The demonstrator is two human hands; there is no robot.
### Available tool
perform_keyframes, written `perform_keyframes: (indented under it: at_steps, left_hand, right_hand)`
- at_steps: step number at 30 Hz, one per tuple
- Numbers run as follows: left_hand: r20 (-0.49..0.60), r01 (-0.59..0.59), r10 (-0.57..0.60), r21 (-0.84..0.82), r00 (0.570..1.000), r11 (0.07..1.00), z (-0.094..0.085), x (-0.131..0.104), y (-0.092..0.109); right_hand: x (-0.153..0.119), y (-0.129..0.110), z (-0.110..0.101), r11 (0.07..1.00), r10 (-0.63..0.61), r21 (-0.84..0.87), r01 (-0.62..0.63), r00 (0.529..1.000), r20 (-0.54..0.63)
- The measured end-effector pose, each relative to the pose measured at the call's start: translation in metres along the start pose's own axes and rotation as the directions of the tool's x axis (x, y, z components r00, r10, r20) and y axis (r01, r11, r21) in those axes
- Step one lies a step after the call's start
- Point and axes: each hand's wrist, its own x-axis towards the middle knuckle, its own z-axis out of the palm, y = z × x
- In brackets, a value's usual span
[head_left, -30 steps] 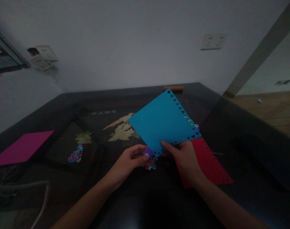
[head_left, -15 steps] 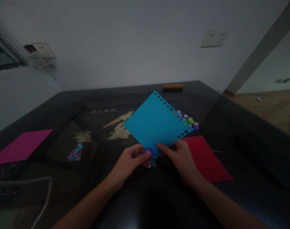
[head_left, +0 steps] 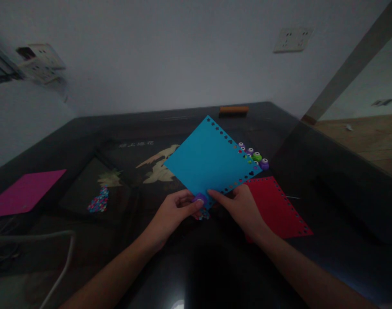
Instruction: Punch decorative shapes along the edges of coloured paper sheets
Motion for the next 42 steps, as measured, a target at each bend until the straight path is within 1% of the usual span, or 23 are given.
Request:
perform_keyframes:
  at_steps: [3, 8, 16, 27, 32, 35, 42]
  left_hand:
    - [-0.021, -0.004, 0.004, 0.012, 1.000, 1.000, 0.0000, 0.0008, -0.0007]
    - [-0.025, -0.017, 0.017, 0.021, 1.000, 1.000, -0.0007, 0.0009, -0.0015]
    - [-0.054, 0.009, -0.005, 0.071, 0.999, 0.997, 0.0017, -0.0011, 0.0030]
    - [-0.045, 0.020, -0.019, 0.012, 0.999, 1.000, 0.0024, -0.0002, 0.0014]
    - [-0.062, 0.013, -0.013, 0.006, 0.998, 1.000, 0.0034, -0.0011, 0.0036]
    - [-0.050, 0.014, -0.014, -0.002, 0.999, 1.000, 0.0035, -0.0016, 0.0037]
    - [-0.041, 0.023, -0.022, 0.005, 0.999, 1.000, 0.0011, -0.0007, -0.0002]
  right_hand:
    - [-0.0002, -0.0031, -0.0002, 1.000, 0.007, 0.013, -0.007, 1.000, 0.004]
    - [-0.0010, -0.0045, -0.0002, 0.998, 0.045, 0.035, -0.046, 0.999, 0.026]
    - [-0.0004, -0.0004, -0.0004, 1.000, -0.003, 0.027, 0.002, 1.000, 0.025]
    - [-0.0019, 0.0000, 0.0003, 0.999, 0.027, -0.035, -0.026, 1.000, 0.010]
    - [-0.0014, 0.0032, 0.0008, 0.999, 0.024, -0.022, -0.024, 1.000, 0.001]
    - [-0.0016, 0.0030, 0.0008, 1.000, 0.015, -0.024, -0.015, 1.000, -0.008]
    - [-0.0025, 0.0001, 0.0011, 0.998, 0.056, 0.031, -0.057, 0.998, 0.030]
